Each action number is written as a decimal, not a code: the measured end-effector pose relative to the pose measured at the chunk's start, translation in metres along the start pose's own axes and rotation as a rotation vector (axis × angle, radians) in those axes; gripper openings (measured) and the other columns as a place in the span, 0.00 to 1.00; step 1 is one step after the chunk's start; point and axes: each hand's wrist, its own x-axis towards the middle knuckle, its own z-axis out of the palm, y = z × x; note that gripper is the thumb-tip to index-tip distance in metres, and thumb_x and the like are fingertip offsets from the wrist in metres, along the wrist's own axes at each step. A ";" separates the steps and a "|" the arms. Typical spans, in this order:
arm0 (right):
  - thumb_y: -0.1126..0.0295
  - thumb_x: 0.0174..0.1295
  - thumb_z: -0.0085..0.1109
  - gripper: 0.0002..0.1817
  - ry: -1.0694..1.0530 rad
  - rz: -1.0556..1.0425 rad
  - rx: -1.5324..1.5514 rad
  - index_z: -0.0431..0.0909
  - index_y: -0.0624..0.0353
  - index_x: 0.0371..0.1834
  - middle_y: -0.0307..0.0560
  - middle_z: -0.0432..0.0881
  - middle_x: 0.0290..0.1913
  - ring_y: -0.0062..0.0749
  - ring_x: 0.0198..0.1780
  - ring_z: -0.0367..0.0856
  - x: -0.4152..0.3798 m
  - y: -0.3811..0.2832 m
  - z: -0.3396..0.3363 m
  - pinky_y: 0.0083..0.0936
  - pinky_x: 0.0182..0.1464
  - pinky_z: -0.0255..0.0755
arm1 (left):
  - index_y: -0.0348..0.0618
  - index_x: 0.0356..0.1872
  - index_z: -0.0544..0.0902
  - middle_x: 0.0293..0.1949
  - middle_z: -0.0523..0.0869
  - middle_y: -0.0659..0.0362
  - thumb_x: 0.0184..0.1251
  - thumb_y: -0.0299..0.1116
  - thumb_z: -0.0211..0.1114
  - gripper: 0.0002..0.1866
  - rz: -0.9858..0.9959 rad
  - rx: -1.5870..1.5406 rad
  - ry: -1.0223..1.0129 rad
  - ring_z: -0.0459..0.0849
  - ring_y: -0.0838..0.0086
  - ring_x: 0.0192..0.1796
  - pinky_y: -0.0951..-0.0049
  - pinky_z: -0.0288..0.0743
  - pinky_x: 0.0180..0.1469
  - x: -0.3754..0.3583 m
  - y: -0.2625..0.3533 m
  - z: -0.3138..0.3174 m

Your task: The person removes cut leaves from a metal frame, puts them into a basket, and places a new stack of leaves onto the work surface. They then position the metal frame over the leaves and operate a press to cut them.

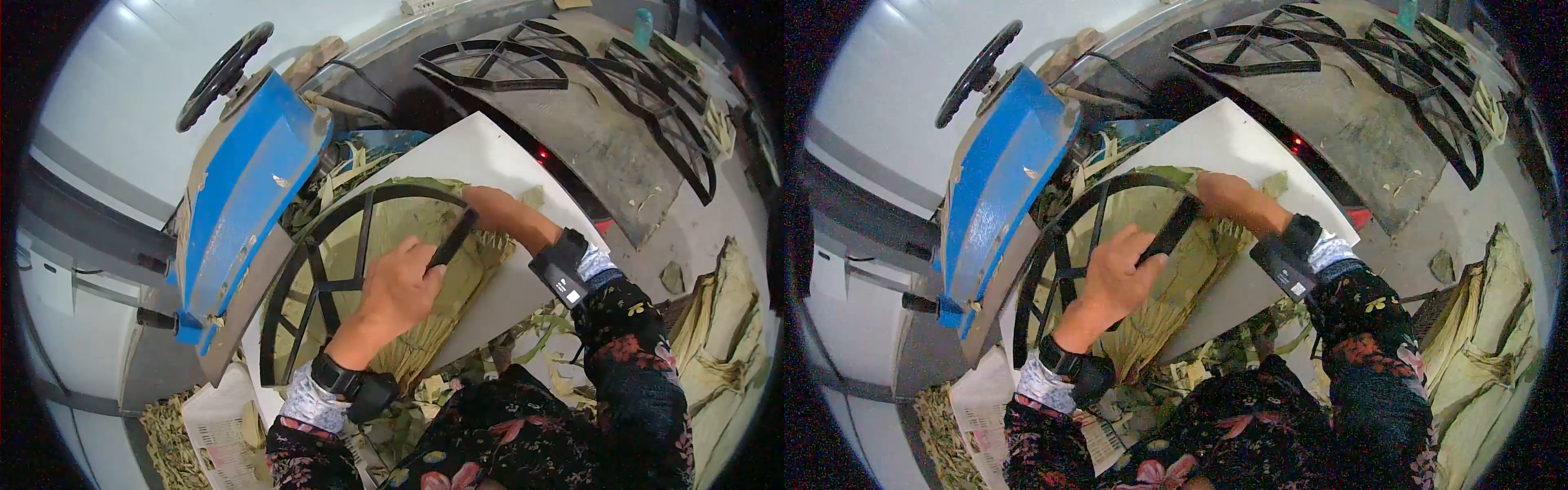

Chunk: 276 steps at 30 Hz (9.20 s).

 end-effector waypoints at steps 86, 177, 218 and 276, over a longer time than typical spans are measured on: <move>0.71 0.48 0.55 0.05 -0.151 -0.599 -0.755 0.72 0.56 0.28 0.44 0.78 0.22 0.38 0.26 0.80 -0.097 -0.283 0.091 0.30 0.23 0.74 | 0.36 0.42 0.77 0.28 0.81 0.58 0.68 0.34 0.53 0.12 -0.637 -1.142 0.565 0.80 0.78 0.28 0.78 0.74 0.31 -0.282 -0.012 0.056; 0.63 0.51 0.59 0.12 -0.166 -0.597 -0.452 0.72 0.59 0.31 0.51 0.77 0.36 0.45 0.39 0.77 -0.097 -0.299 0.091 0.38 0.36 0.72 | 0.33 0.47 0.70 0.45 0.76 0.52 0.59 0.22 0.52 0.14 -0.667 -1.291 1.805 0.74 0.66 0.51 0.65 0.67 0.56 -0.343 -0.094 -0.032; 0.69 0.53 0.53 0.04 -0.013 -0.578 -0.489 0.74 0.58 0.27 0.48 0.78 0.29 0.42 0.32 0.81 -0.074 -0.274 0.100 0.36 0.30 0.76 | 0.39 0.33 0.74 0.24 0.81 0.53 0.64 0.38 0.51 0.12 -1.047 -1.453 0.531 0.77 0.73 0.20 0.75 0.67 0.18 -0.236 -0.029 0.036; 0.71 0.51 0.53 0.14 0.034 -0.588 -0.352 0.72 0.61 0.42 0.53 0.77 0.47 0.46 0.52 0.74 -0.130 -0.252 0.076 0.39 0.51 0.69 | 0.39 0.46 0.78 0.24 0.79 0.61 0.63 0.20 0.49 0.14 -0.582 -0.935 0.296 0.76 0.85 0.24 0.81 0.70 0.27 -0.232 -0.001 -0.035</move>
